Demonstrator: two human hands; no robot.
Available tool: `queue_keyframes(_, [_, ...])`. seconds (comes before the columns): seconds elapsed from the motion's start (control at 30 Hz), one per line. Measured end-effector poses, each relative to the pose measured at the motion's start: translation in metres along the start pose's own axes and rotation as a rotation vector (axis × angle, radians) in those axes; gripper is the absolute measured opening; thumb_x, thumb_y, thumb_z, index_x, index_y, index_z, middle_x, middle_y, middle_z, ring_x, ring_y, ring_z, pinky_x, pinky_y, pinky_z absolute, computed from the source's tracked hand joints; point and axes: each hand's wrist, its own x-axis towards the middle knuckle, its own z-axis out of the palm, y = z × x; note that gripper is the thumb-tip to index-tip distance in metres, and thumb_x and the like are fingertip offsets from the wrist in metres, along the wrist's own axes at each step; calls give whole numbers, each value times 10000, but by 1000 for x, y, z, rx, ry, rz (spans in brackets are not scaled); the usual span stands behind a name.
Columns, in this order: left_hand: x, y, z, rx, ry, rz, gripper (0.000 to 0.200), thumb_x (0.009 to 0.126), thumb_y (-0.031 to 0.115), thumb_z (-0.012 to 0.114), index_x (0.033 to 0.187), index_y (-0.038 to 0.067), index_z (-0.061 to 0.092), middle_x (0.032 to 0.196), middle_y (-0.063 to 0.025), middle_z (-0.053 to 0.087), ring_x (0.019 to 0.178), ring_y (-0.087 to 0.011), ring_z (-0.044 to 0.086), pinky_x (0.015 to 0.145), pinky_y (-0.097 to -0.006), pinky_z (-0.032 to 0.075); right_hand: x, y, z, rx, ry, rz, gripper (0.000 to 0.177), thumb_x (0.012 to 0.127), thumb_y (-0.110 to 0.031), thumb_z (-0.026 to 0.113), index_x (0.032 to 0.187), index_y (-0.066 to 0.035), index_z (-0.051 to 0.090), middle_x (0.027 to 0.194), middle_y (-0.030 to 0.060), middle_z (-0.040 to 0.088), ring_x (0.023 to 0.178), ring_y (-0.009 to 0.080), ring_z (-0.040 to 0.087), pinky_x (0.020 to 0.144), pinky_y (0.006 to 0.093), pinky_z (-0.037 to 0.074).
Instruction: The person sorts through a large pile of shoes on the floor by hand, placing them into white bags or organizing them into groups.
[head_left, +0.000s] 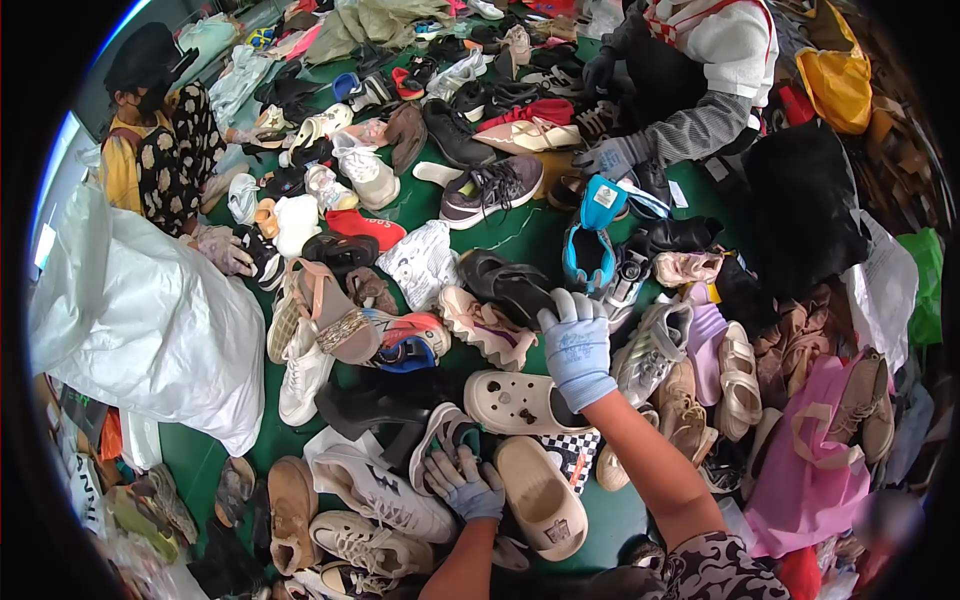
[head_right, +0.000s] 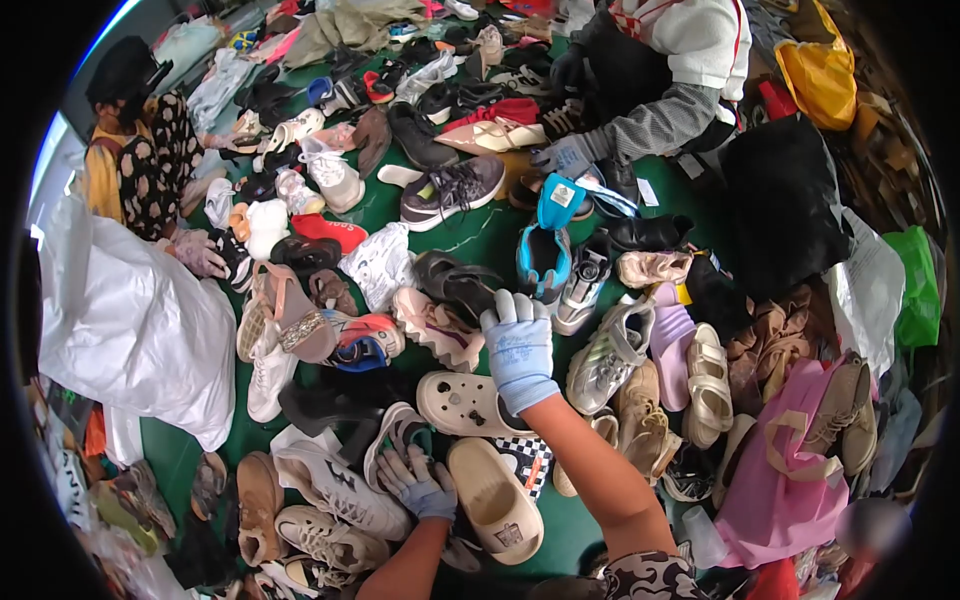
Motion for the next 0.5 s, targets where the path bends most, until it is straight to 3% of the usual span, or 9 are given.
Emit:
queue_keyframes(0.07, [0, 0, 4, 0, 33, 17, 552, 755, 274, 547, 1262, 90, 431, 1401, -264, 266, 1308, -471, 209, 1049, -600, 172, -10, -3, 12, 261, 163, -87, 368, 620, -66, 632, 982, -114, 591, 1220, 103, 473, 1110, 309, 462, 914, 427, 397])
queue_keyframes(0.1, [0, 0, 6, -1, 33, 17, 552, 755, 274, 547, 1262, 90, 431, 1401, -264, 266, 1308, -471, 209, 1049, -600, 172, -18, -2, 13, 395, 159, -128, 561, 596, -26, 668, 1140, -96, 551, 1297, 145, 420, 1175, 339, 427, 949, 444, 393])
queue_keyframes(0.13, [0, -1, 7, 2, 52, 28, 554, 754, 274, 547, 1262, 87, 430, 1397, -266, 271, 1306, -473, 213, 1047, -599, 174, -24, -3, 10, 396, 156, -128, 561, 596, -26, 668, 1140, -96, 551, 1297, 145, 420, 1175, 339, 427, 949, 444, 393])
queue_keyframes(0.2, [-1, -3, 6, 10, 65, 33, 556, 753, 274, 546, 1262, 85, 428, 1394, -268, 277, 1304, -474, 217, 1046, -599, 176, -33, -7, 3, 741, 387, 223, 625, 638, -32, 694, 1230, -81, 499, 1324, 189, 378, 1187, 354, 417, 976, 448, 376])
queue_keyframes(0.23, [0, -2, 5, 8, 50, 31, 560, 754, 274, 545, 1266, 85, 424, 1393, -268, 279, 1304, -473, 218, 1046, -599, 175, -40, 0, 15, 717, 416, 304, 821, 607, -31, 745, 1338, -65, 373, 1357, 226, 329, 1202, 392, 400, 1003, 445, 358])
queue_keyframes(0.27, [1, -1, 5, 3, 37, 30, 564, 754, 275, 544, 1270, 85, 420, 1392, -267, 280, 1304, -472, 219, 1046, -598, 173, -48, 4, 34, 743, 360, 438, 899, 616, -50, 762, 1380, -58, 288, 1375, 212, 333, 1219, 363, 404, 1008, 425, 358])
queue_keyframes(0.33, [1, 0, 4, 1, 43, 26, 564, 755, 274, 542, 1273, 86, 418, 1395, -267, 276, 1307, -471, 215, 1048, -597, 170, -52, 12, 63, 1187, -9, 632, 934, 625, -103, 795, 1389, -52, 260, 1364, 187, 372, 1230, 304, 410, 1018, 399, 350])
queue_keyframes(0.47, [1, -2, 5, -8, 66, 39, 558, 767, 282, 533, 1278, 89, 417, 1409, -262, 262, 1315, -469, 202, 1054, -590, 157, -14, 14, 110, 1278, 92, 551, 939, 632, -149, 816, 1388, -41, 269, 1306, 165, 463, 1173, 247, 477, 986, 368, 387])
queue_keyframes(0.5, [0, -1, 4, -6, 67, 31, 558, 767, 282, 533, 1278, 89, 417, 1409, -262, 262, 1315, -469, 202, 1054, -590, 157, -2, 12, 109, 1258, -22, 591, 847, 646, -179, 808, 1344, -35, 351, 1240, 142, 525, 1116, 237, 520, 952, 354, 411])
